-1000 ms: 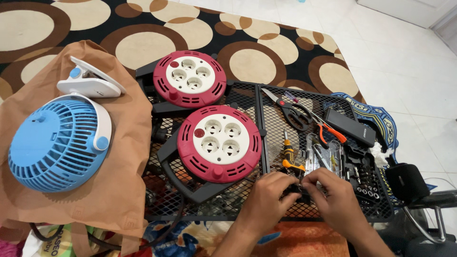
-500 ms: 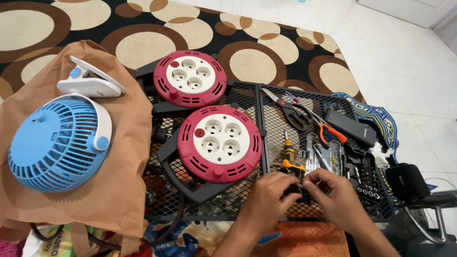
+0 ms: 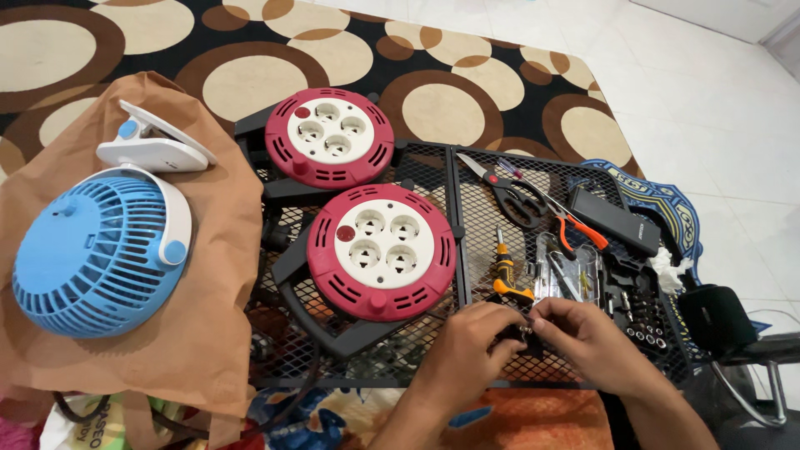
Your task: The person sits at a mesh table and works on pink multi-socket power strips, handling small components and using a screwdriver and pliers to unscrew and manipulate parts. A blue clip fan, scissors, and a socket set lie on the table while the person picks up, turns over, and works on the small parts by hand.
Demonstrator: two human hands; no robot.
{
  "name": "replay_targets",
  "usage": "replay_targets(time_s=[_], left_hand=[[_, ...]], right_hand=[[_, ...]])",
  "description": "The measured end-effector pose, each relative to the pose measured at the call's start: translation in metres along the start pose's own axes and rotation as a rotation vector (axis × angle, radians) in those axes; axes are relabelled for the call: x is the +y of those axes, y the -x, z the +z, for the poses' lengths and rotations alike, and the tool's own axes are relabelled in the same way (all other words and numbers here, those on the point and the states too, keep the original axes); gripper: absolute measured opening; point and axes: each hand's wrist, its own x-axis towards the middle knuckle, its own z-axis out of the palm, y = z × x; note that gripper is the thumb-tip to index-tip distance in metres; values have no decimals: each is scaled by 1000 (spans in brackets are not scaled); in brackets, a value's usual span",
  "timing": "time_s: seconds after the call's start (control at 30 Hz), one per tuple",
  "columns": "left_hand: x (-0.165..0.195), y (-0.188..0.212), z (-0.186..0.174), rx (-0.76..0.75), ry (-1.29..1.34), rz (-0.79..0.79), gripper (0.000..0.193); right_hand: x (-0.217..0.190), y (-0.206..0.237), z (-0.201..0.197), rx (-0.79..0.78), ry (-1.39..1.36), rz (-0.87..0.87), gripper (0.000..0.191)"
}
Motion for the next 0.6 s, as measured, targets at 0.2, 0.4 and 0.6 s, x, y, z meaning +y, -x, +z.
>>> replay_targets(time_s=[0.2,0.4,0.6], left_hand=[[2,-1,-2,38,57,-81,28],[1,-1,-3,72,59,-104,30],[-1,-1,0,103,37,-78,28]], right_hand=[[15,4,19,118,-78,-120,16],[22,8,47,338,-126,-179,13],[15,11,61,437,-180,-130,14]])
